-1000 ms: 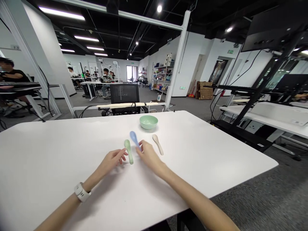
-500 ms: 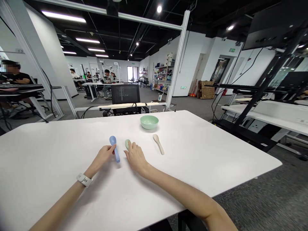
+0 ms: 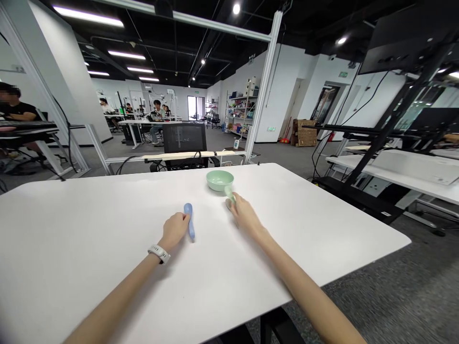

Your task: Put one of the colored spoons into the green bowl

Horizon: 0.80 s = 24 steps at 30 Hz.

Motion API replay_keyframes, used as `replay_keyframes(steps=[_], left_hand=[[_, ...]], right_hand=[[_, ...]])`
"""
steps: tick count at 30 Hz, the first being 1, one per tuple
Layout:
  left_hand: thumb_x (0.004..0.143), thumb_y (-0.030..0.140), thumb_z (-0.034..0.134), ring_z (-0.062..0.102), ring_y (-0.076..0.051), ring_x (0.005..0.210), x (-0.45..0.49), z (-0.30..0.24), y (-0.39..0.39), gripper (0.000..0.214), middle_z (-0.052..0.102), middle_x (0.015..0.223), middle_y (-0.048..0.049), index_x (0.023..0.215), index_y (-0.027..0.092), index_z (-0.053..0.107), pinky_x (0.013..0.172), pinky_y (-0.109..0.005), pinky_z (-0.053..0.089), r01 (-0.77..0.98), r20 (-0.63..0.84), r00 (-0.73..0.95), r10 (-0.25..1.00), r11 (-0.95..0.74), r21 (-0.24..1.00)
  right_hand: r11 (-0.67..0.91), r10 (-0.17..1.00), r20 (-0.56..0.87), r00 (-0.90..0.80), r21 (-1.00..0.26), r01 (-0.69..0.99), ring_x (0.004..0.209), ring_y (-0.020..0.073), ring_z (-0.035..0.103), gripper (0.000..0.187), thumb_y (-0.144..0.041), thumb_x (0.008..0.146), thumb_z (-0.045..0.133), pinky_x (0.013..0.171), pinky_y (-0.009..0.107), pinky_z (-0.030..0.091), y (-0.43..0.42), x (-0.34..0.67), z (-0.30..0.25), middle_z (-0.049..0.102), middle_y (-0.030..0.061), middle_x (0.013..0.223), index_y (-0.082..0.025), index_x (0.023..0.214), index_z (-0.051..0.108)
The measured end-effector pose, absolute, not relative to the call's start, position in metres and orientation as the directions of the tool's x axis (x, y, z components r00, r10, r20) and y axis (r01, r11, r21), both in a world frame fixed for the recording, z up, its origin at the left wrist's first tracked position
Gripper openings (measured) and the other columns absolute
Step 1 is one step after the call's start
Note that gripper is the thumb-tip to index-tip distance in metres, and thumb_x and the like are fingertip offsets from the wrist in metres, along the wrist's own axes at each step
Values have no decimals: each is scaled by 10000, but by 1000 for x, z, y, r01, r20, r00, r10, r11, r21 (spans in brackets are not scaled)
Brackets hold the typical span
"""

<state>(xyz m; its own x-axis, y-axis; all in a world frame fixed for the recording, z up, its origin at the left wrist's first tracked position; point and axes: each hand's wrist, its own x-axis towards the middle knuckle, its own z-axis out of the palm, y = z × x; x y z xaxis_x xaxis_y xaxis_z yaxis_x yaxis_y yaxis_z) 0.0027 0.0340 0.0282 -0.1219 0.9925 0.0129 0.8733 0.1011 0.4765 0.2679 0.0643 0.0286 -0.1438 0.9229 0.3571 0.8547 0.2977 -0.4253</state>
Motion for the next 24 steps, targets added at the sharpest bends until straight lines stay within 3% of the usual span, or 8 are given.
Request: replay_keyframes(steps=[6, 17, 24], left_hand=[[993, 344, 326, 755, -272, 1033, 12, 30, 35, 458, 836, 1111, -190, 938, 167, 744, 827, -362, 448, 907, 36, -130, 991, 104, 407], [1018, 363, 297, 761, -266, 1007, 14, 26, 33, 503, 837, 1090, -186, 944, 171, 757, 801, -359, 444, 928, 29, -116, 993, 98, 359], [1007, 356, 302, 760, -273, 1003, 16, 25, 34, 506, 845, 1059, -171, 885, 196, 765, 848, -379, 444, 926, 40, -109, 993, 87, 366]], right_hand=[[136, 955, 296, -27, -352, 926, 969, 267, 720, 466, -200, 1016, 439, 897, 343, 509, 84, 357, 19, 761, 144, 1053, -107, 1458, 556], [48, 964, 260, 54, -371, 927, 982, 251, 699, 540, -214, 989, 488, 950, 348, 504, 92, 393, -13, 757, 145, 1103, -94, 1512, 545], [9, 957, 273, 100, -370, 929, 856, 225, 660, 411, -322, 985, 532, 888, 327, 505, 90, 391, -10, 716, 135, 1052, -113, 1284, 720]])
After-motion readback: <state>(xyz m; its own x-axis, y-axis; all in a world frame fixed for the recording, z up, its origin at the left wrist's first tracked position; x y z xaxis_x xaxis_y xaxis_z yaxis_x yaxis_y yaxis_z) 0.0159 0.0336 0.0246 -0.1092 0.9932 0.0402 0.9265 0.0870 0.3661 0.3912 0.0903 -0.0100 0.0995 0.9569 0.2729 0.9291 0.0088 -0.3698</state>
